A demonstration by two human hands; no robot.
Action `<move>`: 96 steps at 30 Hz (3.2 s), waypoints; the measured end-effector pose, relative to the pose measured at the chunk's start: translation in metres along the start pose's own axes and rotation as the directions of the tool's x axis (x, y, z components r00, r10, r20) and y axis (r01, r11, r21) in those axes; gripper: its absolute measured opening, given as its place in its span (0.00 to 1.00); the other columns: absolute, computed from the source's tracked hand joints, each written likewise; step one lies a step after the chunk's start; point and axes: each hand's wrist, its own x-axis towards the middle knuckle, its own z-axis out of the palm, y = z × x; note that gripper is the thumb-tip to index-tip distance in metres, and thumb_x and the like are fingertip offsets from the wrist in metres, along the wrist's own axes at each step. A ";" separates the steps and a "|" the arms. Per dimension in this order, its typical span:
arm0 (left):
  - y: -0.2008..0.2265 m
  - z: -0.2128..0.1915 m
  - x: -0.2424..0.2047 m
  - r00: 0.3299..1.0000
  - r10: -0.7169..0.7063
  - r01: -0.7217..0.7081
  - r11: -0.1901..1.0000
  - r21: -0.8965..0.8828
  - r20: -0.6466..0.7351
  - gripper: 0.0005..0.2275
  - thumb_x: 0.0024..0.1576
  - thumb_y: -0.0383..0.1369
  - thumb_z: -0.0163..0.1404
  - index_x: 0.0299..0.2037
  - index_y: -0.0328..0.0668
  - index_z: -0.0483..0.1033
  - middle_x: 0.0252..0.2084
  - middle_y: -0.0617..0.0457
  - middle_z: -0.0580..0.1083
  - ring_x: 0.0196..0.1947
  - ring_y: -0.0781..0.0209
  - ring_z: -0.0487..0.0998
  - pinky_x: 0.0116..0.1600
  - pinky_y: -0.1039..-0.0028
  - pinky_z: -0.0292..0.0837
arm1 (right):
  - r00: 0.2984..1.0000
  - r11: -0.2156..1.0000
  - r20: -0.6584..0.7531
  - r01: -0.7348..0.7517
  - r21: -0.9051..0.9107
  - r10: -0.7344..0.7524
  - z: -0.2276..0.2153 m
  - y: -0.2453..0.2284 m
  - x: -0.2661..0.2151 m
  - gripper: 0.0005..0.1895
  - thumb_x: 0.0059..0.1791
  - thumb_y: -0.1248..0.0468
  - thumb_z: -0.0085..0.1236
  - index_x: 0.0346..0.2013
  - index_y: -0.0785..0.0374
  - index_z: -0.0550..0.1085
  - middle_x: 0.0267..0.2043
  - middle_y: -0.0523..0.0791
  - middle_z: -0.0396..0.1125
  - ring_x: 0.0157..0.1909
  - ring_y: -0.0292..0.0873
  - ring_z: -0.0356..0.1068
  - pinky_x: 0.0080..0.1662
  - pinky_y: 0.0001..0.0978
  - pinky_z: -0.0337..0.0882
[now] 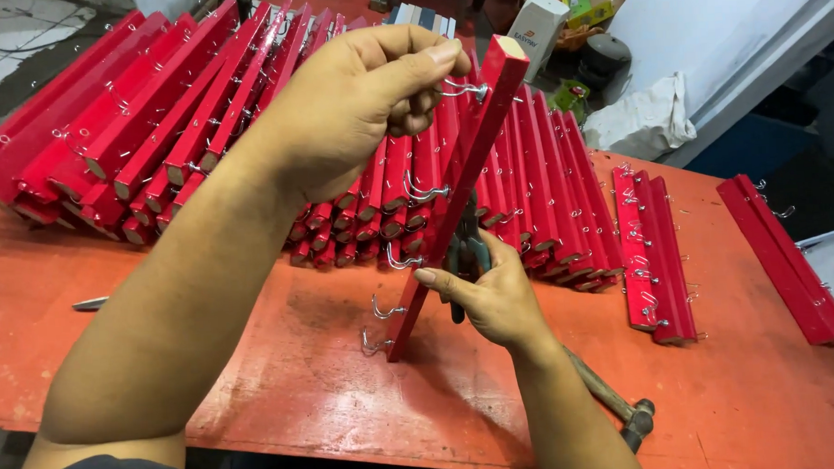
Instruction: Assembling or inspecting red wooden coat racks by adjusting metal hooks with pliers on a workbench.
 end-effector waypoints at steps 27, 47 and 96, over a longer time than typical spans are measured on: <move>0.023 -0.010 -0.011 0.999 -0.021 0.032 0.964 0.265 -0.046 0.17 0.45 0.26 0.66 0.43 0.44 0.76 0.38 0.59 0.76 0.39 0.71 0.78 0.48 0.81 0.82 | 0.946 0.947 0.316 0.032 -0.320 0.075 -0.041 -0.063 0.020 0.11 0.55 0.57 0.50 0.34 0.60 0.72 0.22 0.37 0.59 0.20 0.34 0.56 0.21 0.27 0.56; -0.006 -0.042 0.028 0.998 -0.056 0.061 0.990 0.131 -0.035 0.17 0.45 0.18 0.61 0.44 0.43 0.75 0.43 0.52 0.76 0.38 0.65 0.79 0.47 0.79 0.78 | 0.859 0.468 0.322 0.112 -0.877 0.397 -0.050 -0.207 0.088 0.23 0.53 0.49 0.39 0.59 0.50 0.71 0.35 0.42 0.70 0.34 0.38 0.65 0.38 0.33 0.71; -0.066 0.015 0.080 0.995 -0.058 0.017 0.894 -0.449 -0.079 0.14 0.51 0.30 0.60 0.43 0.29 0.72 0.34 0.45 0.79 0.20 0.74 0.77 0.47 0.72 0.87 | 0.972 0.909 0.227 -0.036 0.415 -0.066 -0.053 0.069 -0.001 0.20 0.44 0.62 0.67 0.39 0.71 0.66 0.24 0.49 0.64 0.14 0.46 0.64 0.13 0.35 0.68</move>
